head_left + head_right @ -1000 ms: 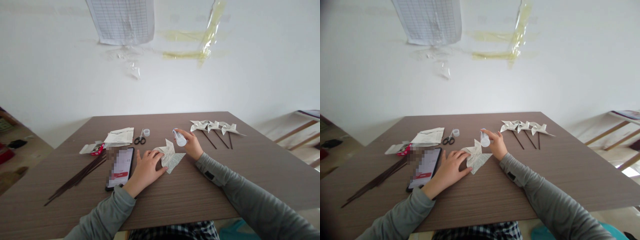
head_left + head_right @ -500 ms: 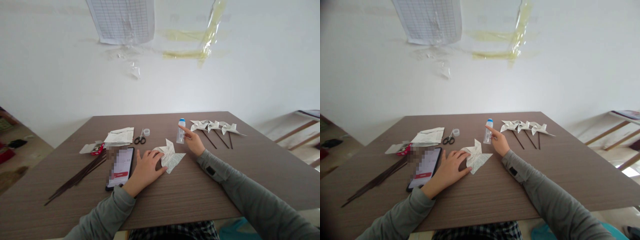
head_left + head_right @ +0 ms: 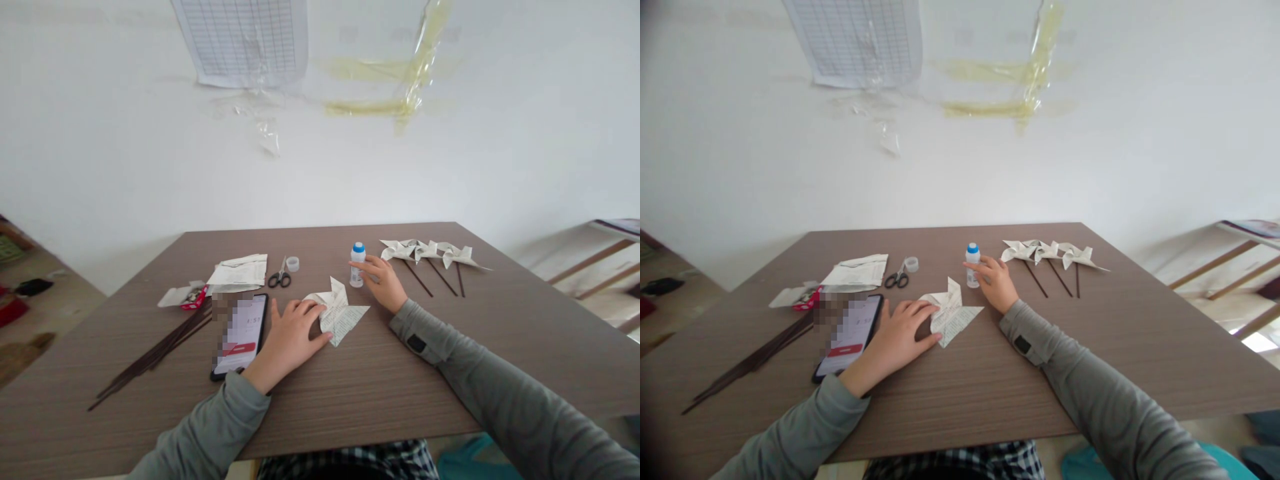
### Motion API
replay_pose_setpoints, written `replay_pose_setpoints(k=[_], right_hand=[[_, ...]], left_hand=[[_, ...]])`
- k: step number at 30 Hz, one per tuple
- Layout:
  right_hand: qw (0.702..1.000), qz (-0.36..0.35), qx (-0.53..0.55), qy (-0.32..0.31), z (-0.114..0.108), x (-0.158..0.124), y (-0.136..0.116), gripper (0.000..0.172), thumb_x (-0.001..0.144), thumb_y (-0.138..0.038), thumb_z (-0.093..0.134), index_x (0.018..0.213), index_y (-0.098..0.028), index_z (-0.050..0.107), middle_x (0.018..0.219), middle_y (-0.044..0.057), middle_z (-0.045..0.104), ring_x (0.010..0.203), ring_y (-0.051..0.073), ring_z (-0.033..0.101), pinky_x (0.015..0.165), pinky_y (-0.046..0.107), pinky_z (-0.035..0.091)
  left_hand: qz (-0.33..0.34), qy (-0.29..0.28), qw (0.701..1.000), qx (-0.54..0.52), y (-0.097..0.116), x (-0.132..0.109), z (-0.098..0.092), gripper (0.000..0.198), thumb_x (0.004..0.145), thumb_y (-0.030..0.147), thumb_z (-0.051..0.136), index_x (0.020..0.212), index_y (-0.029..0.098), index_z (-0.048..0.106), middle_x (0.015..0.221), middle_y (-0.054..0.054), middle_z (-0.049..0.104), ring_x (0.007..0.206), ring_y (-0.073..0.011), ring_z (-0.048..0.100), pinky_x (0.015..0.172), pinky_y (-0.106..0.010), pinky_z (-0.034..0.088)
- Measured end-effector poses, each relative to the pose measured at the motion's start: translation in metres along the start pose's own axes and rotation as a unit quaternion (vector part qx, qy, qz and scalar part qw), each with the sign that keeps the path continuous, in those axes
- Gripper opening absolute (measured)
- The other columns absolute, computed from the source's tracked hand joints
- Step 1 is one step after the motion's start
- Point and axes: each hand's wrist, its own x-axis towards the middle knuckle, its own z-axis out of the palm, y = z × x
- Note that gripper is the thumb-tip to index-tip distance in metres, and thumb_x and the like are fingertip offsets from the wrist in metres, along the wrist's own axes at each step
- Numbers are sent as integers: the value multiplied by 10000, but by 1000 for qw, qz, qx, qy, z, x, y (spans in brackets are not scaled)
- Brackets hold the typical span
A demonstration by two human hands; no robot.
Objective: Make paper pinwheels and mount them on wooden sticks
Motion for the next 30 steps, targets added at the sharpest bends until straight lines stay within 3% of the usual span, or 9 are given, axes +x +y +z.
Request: replay_pose_setpoints(k=[4, 10, 13, 15, 19, 23, 26, 30], right_hand=[[1000, -14, -4, -1, -3, 1, -2, 408, 1055, -174, 674, 1308, -374, 924, 1429, 105, 836, 1398, 356, 763, 1289, 666, 552], [1000, 6, -12, 15, -5, -2, -4, 317, 1028, -171, 703, 1142, -361, 931, 1417, 77, 862, 1358, 357, 799, 1350, 770, 456], [999, 28, 30, 35, -6, -1, -2, 177, 1004, -227, 723, 969, -318, 871, 1396, 76, 878, 1357, 372, 810, 1350, 775, 456], [994, 58, 83, 47, -7, 0, 1, 59, 971, -287, 767, 912, -287, 770, 1399, 101, 879, 1291, 381, 842, 1282, 745, 550], [969, 136, 198, 59, -4, 2, 6, 355, 836, -371, 917, 992, -291, 608, 1286, 152, 900, 1132, 382, 895, 1044, 606, 731], [960, 157, 231, 31, 2, 3, 8, 533, 811, -342, 953, 1251, -271, 661, 1160, 120, 914, 1072, 363, 911, 997, 569, 752], [966, 151, 208, 26, 5, 3, 8, 552, 843, -286, 919, 1354, -255, 710, 1144, 100, 917, 1072, 349, 912, 1022, 564, 745], [972, 141, 187, 15, 6, 5, 4, 488, 878, -242, 889, 1350, -236, 767, 1187, 103, 915, 1083, 332, 906, 1031, 526, 739]], left_hand=[[2, 14, 1000, 6, -2, 0, 2, 474, 1075, 386, 785, 1549, 392, 765, 1648, -76, 752, 1568, -431, 629, 1412, -918, 179], [7, 34, 999, 12, -8, 1, 8, 482, 1056, 389, 796, 1537, 387, 775, 1623, -79, 770, 1557, -427, 640, 1428, -870, 213], [3, 32, 999, 13, -10, 1, 8, 482, 1054, 389, 790, 1536, 388, 777, 1621, -79, 772, 1554, -424, 640, 1437, -835, 229], [2, 27, 1000, 12, -10, 1, 7, 482, 1061, 390, 779, 1544, 385, 771, 1627, -80, 768, 1560, -426, 632, 1437, -835, 219], [-2, 17, 1000, 12, -9, 1, 5, 482, 1071, 387, 776, 1552, 387, 763, 1647, -75, 757, 1574, -431, 623, 1429, -871, 187], [-9, 9, 1000, 11, -8, 1, 3, 492, 1067, 374, 791, 1558, 378, 763, 1656, -78, 754, 1598, -441, 613, 1423, -900, 178], [-11, 6, 1000, 9, -7, 1, 2, 493, 1062, 367, 800, 1554, 380, 767, 1659, -77, 754, 1606, -443, 611, 1427, -902, 172], [-15, 1, 1000, 6, -5, 1, 0, 498, 1064, 355, 802, 1560, 369, 769, 1662, -84, 752, 1604, -449, 613, 1419, -925, 153]])
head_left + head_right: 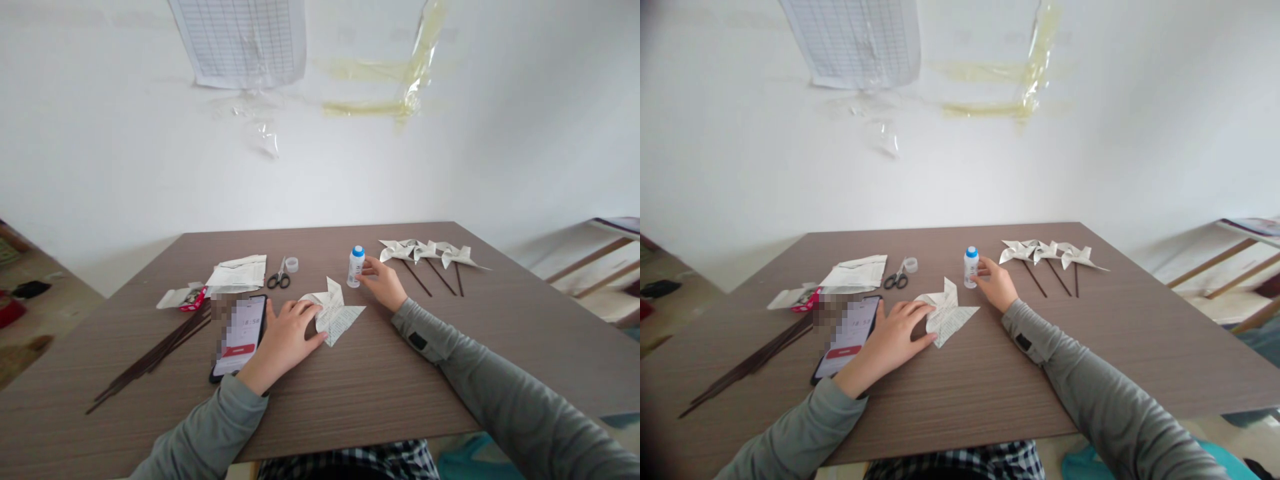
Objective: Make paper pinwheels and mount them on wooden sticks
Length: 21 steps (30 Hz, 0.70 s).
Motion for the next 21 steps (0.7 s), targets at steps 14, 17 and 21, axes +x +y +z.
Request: replay_pose_setpoints(k=[14, 17, 21], right_hand=[[999, 7, -6, -46, 22, 29, -7, 377, 880, -176, 924, 1239, -237, 827, 1171, 77, 909, 1059, 298, 910, 976, 421, 730], [998, 17, -7, -58, 30, 41, -9, 377, 872, -149, 926, 1231, -220, 831, 1178, 90, 905, 1051, 290, 907, 966, 416, 731], [996, 20, -7, -81, 43, 61, -15, 372, 844, -106, 940, 1188, -215, 850, 1136, 92, 908, 1025, 286, 905, 971, 419, 734]], left_hand=[[-9, -5, 1000, 11, 0, -1, -2, 512, 1056, 336, 813, 1561, 411, 771, 1671, -63, 746, 1602, -446, 619, 1426, -890, 218], [-10, -7, 1000, 10, -2, -1, -2, 514, 1060, 339, 800, 1571, 384, 768, 1678, -80, 738, 1602, -450, 615, 1423, -892, 216], [-11, -21, 1000, 8, -6, -1, -5, 515, 1070, 352, 773, 1585, 363, 758, 1699, -95, 719, 1610, -446, 600, 1428, -871, 224]])
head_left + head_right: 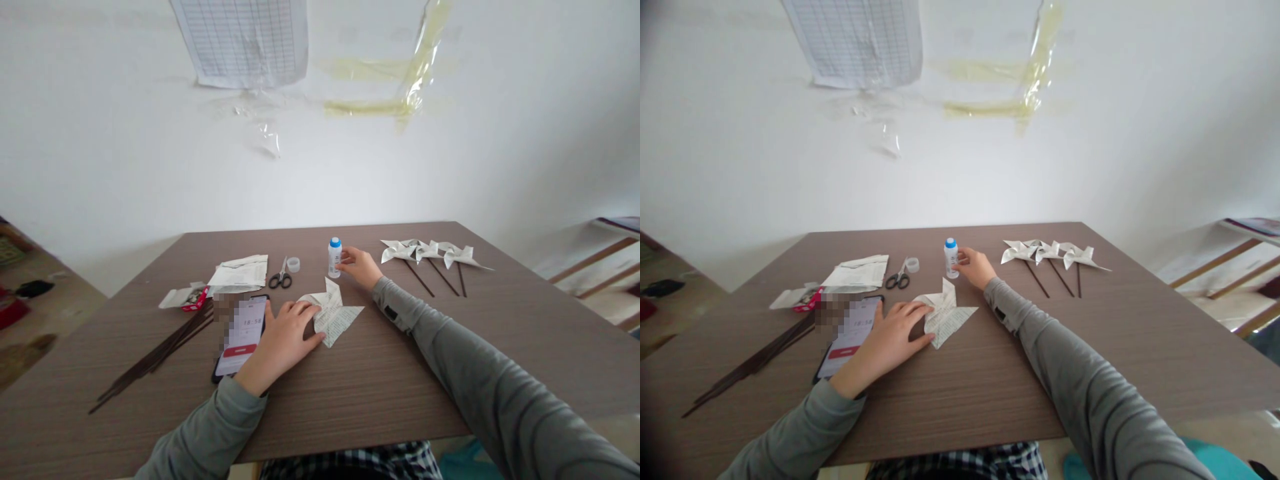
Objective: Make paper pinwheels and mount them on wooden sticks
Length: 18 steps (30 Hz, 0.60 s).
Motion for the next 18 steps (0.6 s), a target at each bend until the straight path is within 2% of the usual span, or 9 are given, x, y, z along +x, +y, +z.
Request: replay_pose_setpoints(k=[3, 8, 18], right_hand=[[1000, 2, -2, -15, 7, 16, -4, 381, 829, -76, 947, 1170, -217, 853, 1108, 78, 913, 1014, 285, 908, 968, 408, 733], [999, 10, -8, -31, 23, 36, -12, 404, 852, -44, 925, 1211, -208, 838, 1178, 95, 918, 1049, 276, 910, 975, 387, 729], [998, 23, -32, -49, 53, 53, -29, 449, 920, -34, 903, 1316, -227, 818, 1308, 103, 904, 1105, 252, 907, 1041, 378, 714]], left_hand=[[-3, -10, 1000, 3, -2, 0, -3, 516, 1079, 368, 747, 1594, 374, 745, 1717, -84, 703, 1621, -444, 586, 1428, -862, 225], [-14, -26, 1000, 7, -2, -1, -8, 541, 1095, 362, 726, 1635, 350, 716, 1758, -100, 671, 1662, -454, 548, 1421, -901, 180], [-19, -35, 999, 18, -2, -4, -16, 548, 1116, 376, 728, 1662, 336, 703, 1779, -123, 652, 1689, -457, 533, 1431, -888, 199]])
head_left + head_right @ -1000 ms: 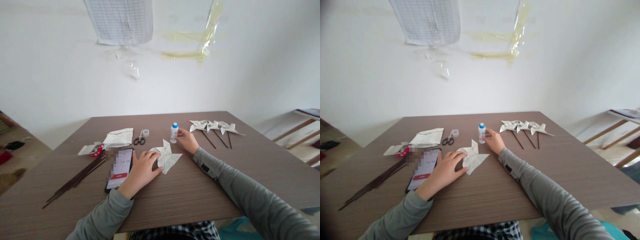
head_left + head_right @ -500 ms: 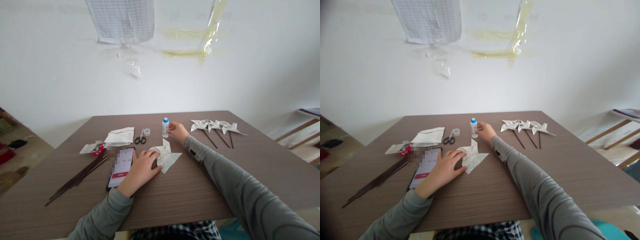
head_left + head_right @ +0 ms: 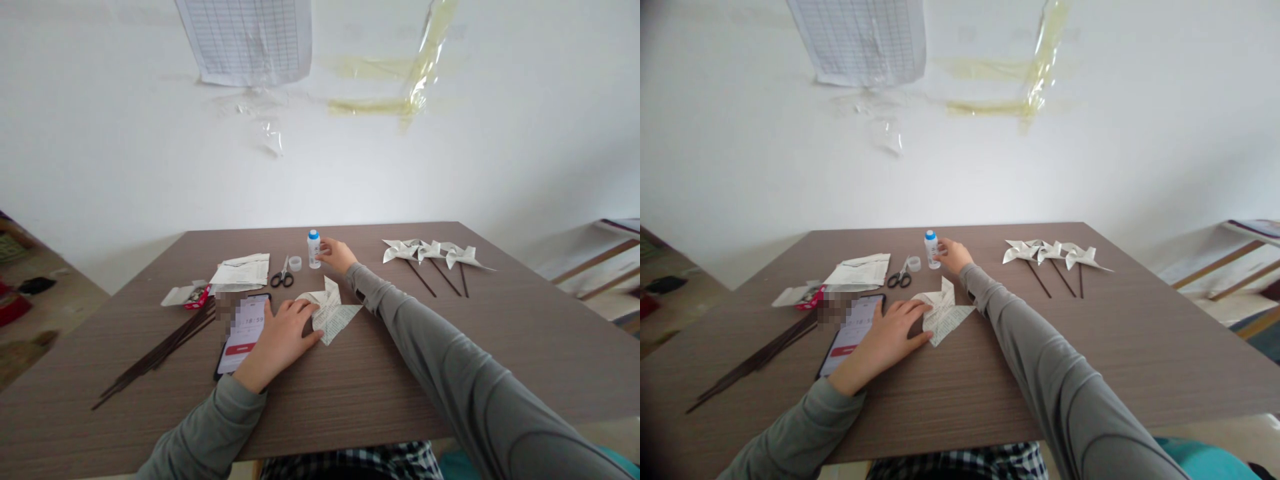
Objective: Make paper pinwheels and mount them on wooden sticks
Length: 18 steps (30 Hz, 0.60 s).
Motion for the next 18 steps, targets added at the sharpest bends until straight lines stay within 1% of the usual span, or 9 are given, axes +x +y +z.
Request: replay_pose_setpoints(k=[8, 11, 15, 18], right_hand=[[1000, -1, -2, -5, 8, 3, -7, 466, 938, -37, 894, 1349, -238, 807, 1348, 93, 895, 1117, 240, 906, 1070, 376, 711], [1000, -4, 2, -5, 9, 2, -7, 479, 942, -40, 895, 1360, -253, 803, 1358, 85, 893, 1118, 241, 906, 1080, 389, 713], [1000, -11, 10, -7, 9, 3, -5, 474, 944, -48, 905, 1365, -244, 806, 1340, 102, 896, 1111, 244, 905, 1064, 388, 719], [1000, -15, 17, -4, 9, 3, -4, 523, 926, -64, 926, 1399, -246, 797, 1307, 102, 901, 1075, 240, 902, 1042, 398, 727]], left_hand=[[8, 7, 1000, -2, -1, 1, 2, 557, 1111, 364, 714, 1664, 295, 700, 1765, -150, 659, 1664, -473, 553, 1409, -912, 218], [13, 16, 1000, -1, -2, 2, 4, 542, 1111, 366, 704, 1649, 295, 712, 1749, -154, 673, 1647, -462, 567, 1416, -887, 236], [21, 24, 999, -5, -6, 3, 8, 533, 1099, 381, 697, 1627, 314, 723, 1735, -141, 686, 1632, -454, 575, 1416, -847, 272], [27, 36, 999, -7, -8, 3, 10, 525, 1087, 393, 703, 1606, 327, 736, 1712, -135, 704, 1615, -444, 590, 1416, -799, 312]])
